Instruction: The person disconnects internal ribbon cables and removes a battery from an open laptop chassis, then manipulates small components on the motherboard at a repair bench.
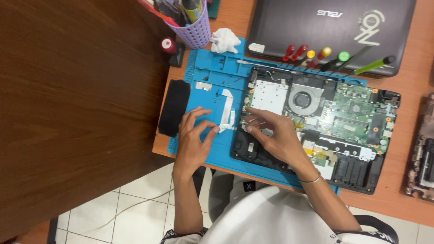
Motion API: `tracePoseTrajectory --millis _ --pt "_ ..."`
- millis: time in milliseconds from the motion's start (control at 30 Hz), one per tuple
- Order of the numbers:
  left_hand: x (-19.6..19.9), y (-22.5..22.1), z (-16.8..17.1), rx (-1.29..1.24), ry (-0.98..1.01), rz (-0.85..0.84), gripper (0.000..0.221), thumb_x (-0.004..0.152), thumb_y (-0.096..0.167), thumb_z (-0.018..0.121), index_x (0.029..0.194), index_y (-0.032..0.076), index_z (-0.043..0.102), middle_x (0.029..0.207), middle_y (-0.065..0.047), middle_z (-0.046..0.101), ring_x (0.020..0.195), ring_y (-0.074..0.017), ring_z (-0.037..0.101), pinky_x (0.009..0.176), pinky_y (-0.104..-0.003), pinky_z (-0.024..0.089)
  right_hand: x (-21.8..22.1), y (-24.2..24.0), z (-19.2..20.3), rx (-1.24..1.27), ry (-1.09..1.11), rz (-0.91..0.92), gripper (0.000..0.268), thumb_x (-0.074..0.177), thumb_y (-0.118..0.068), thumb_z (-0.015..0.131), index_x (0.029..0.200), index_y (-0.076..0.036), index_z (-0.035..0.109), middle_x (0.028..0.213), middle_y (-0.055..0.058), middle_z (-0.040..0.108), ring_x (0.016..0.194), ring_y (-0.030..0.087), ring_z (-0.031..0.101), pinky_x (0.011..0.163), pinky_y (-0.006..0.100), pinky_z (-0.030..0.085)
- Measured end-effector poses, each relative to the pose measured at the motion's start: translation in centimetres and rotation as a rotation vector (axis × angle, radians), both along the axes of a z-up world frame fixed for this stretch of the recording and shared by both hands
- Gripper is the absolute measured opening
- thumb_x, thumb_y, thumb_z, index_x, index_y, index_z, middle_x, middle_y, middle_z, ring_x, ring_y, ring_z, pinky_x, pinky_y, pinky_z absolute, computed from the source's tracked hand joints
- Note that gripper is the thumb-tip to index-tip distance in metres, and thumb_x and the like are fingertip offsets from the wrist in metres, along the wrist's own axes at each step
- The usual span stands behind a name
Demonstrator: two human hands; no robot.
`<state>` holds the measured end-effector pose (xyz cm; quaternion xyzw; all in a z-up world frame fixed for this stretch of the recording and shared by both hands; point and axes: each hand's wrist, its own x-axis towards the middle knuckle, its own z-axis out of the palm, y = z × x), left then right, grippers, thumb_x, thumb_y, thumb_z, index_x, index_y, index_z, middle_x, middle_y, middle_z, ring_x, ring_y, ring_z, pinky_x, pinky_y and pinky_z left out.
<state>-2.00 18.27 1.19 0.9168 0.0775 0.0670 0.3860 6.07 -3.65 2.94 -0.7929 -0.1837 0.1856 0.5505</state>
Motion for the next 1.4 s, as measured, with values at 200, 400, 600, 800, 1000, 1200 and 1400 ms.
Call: tracePoseTrajectory --millis 200,400,600,800,1000,1200,1400 --pt "0.2 1.9 -1.4 0.065 0.045 -0.018 0.014 0.09 0.022 0.074 0.086 0.009 0.076 0.133 -0.006 0.06 0.141 -0.0292 0.043 0.123 -0.052 0.024 0.3 2.1 0.1 -0.211 -0.296 0.004 0.048 0.082 -0.01 0.08 0.129 -0.009 0.069 0.111 0.007 0.077 0.093 0.022 0.07 0.077 0.036 0.058" --pt "0.3 2.2 -2.3 0.132 0.029 -0.041 0.016 0.089 0.024 0.075 0.082 0.009 0.075 0.134 -0.009 0.059 0.142 -0.0297 0.041 0.124 -0.055 0.019 0.9 3.3 -0.2 -0.285 -0.461 0.032 0.049 0.08 -0.01 0.081 0.127 -0.006 0.068 0.111 0.01 0.072 0.098 0.03 0.062 0.088 0.042 0.052" --pt "0.3 1.8 -2.0 0.147 0.034 -0.025 0.017 0.087 0.026 0.077 0.083 0.01 0.074 0.133 -0.009 0.059 0.142 -0.0296 0.04 0.124 -0.055 0.018 3.1 4.0 -0.9 -0.377 -0.671 0.124 0.046 0.083 -0.009 0.078 0.127 -0.005 0.068 0.117 0.009 0.071 0.101 0.028 0.06 0.084 0.041 0.047" --pt "-0.4 1.6 -1.7 0.209 0.025 -0.01 0.017 0.091 0.026 0.075 0.096 0.01 0.073 0.127 -0.009 0.06 0.13 -0.0276 0.05 0.122 -0.054 0.024 5.5 5.1 -1.9 -0.516 -0.778 0.238 0.044 0.086 -0.016 0.076 0.128 -0.005 0.069 0.113 0.007 0.07 0.104 0.027 0.057 0.085 0.041 0.043" --pt "-0.6 0.4 -2.1 0.217 -0.01 0.013 0.031 0.09 0.029 0.076 0.113 0.009 0.071 0.109 -0.004 0.065 0.11 -0.0251 0.057 0.105 -0.047 0.037 6.8 6.2 -3.3 -0.605 -0.828 0.283 0.033 0.087 -0.023 0.076 0.117 -0.008 0.072 0.108 0.007 0.067 0.104 0.027 0.058 0.085 0.042 0.042" --pt "-0.3 -1.0 -2.8 0.224 -0.062 0.019 0.024 0.09 0.023 0.074 0.11 0.009 0.071 0.107 -0.004 0.066 0.108 -0.0241 0.058 0.102 -0.046 0.036 7.0 6.6 -3.8 -0.574 -0.78 0.285 0.027 0.088 -0.022 0.076 0.11 -0.007 0.072 0.105 0.008 0.067 0.101 0.027 0.06 0.085 0.043 0.042" --pt "-0.3 -0.8 -2.7 0.182 -0.036 0.048 0.012 0.092 0.016 0.071 0.102 0.009 0.071 0.102 -0.004 0.065 0.105 -0.0246 0.058 0.102 -0.046 0.037 7.5 6.7 -3.6 -0.53 -0.737 0.268 0.021 0.088 -0.016 0.075 0.106 -0.006 0.072 0.1 0.008 0.069 0.099 0.029 0.06 0.084 0.043 0.043"
